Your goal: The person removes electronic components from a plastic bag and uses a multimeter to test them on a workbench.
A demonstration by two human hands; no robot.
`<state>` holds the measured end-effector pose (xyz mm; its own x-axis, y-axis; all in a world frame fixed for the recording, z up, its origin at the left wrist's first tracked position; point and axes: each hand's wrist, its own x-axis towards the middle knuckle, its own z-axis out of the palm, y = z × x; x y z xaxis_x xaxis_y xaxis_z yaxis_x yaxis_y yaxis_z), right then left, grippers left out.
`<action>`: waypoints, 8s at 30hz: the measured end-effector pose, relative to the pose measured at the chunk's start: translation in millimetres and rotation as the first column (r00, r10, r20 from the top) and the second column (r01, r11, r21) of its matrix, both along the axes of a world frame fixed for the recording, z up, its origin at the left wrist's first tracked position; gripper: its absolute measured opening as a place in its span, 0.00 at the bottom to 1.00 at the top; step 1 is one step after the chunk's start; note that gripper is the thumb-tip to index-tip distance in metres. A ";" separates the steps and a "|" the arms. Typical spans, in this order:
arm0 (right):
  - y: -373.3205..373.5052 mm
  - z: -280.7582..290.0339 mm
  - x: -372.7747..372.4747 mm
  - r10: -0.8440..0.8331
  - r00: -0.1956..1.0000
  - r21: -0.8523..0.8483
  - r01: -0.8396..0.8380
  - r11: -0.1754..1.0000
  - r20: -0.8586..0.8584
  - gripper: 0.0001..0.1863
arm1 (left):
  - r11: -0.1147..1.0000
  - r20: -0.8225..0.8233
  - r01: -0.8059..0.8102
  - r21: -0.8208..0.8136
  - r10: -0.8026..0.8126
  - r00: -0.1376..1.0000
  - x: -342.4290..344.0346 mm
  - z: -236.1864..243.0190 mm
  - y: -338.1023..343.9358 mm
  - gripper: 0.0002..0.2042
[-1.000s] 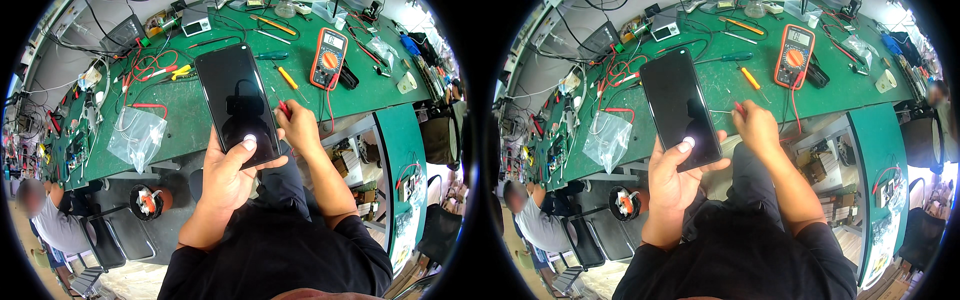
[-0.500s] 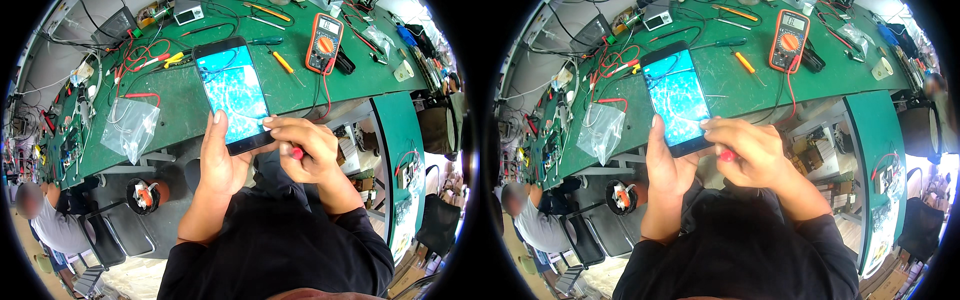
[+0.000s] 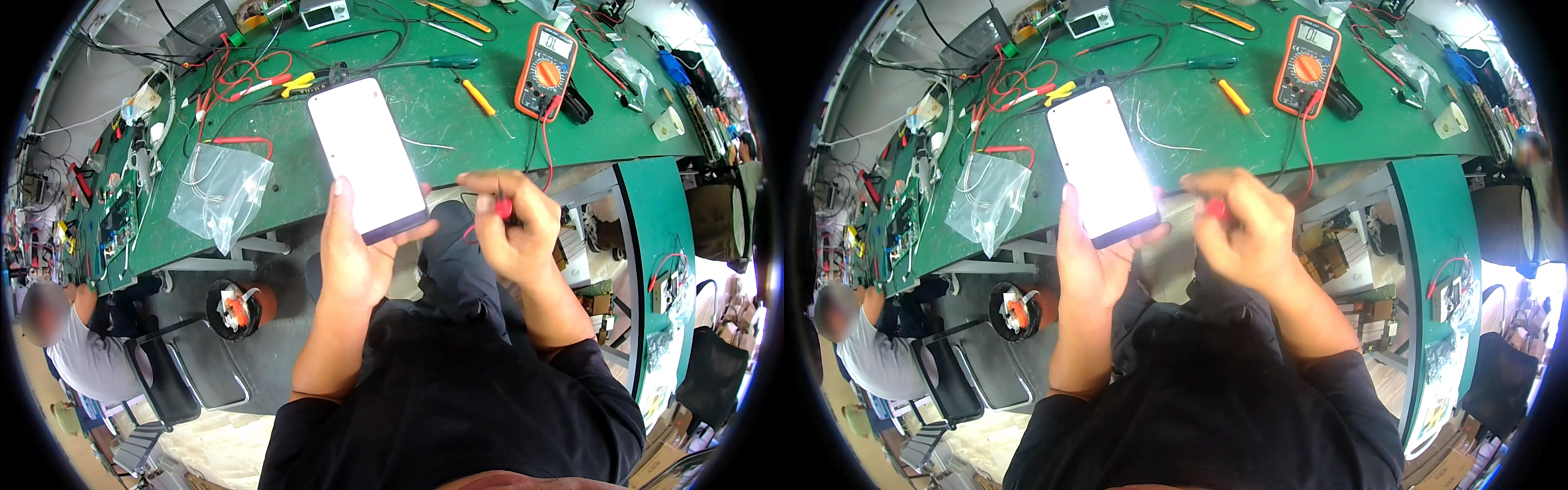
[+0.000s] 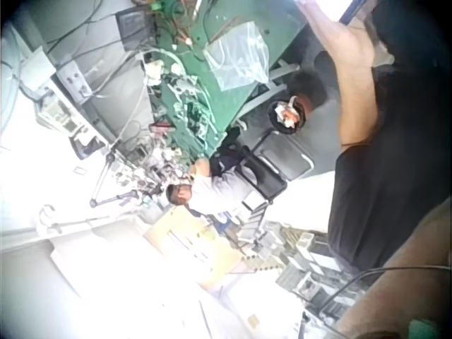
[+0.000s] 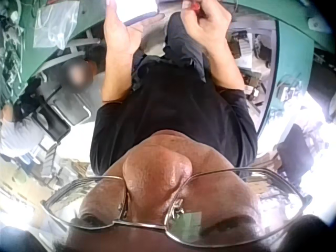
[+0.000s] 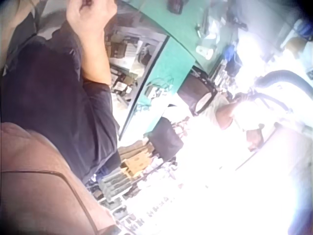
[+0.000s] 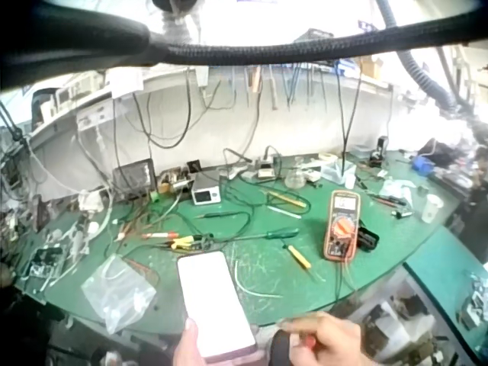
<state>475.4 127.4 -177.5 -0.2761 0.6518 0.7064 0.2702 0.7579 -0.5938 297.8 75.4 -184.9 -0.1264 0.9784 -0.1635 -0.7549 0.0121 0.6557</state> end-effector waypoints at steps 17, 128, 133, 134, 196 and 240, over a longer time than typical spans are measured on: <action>66.1 -43.5 -18.9 -0.159 0.744 -0.190 0.361 0.913 0.649 0.11 | 0.931 -0.826 -0.317 -0.180 0.032 0.563 -74.9 -19.3 32.2 0.37; 42.5 -41.5 52.4 -0.282 0.828 -0.341 0.475 0.811 0.484 0.23 | 0.969 -0.664 0.237 0.070 -0.132 0.736 19.0 -50.6 108.8 0.07; 39.5 -19.9 52.2 -0.011 0.994 -0.667 0.082 0.741 0.110 0.23 | 0.968 -0.670 0.234 0.090 -0.115 0.733 19.6 -56.5 109.7 0.06; 40.3 -17.3 52.6 0.053 0.997 -0.718 0.001 0.696 0.052 0.23 | 0.969 -0.671 0.231 0.089 -0.113 0.733 19.8 -56.3 109.8 0.06; 72.1 -9.2 -2.9 0.221 0.975 -0.581 -0.183 0.793 -0.005 0.12 | 0.962 -0.601 0.237 0.136 -0.110 0.792 16.1 -60.3 110.2 0.03; 89.5 68.8 12.2 -0.104 0.993 -0.385 0.074 0.920 -0.059 0.21 | 0.893 -0.901 0.126 0.432 0.433 0.027 6.0 -38.6 66.1 0.16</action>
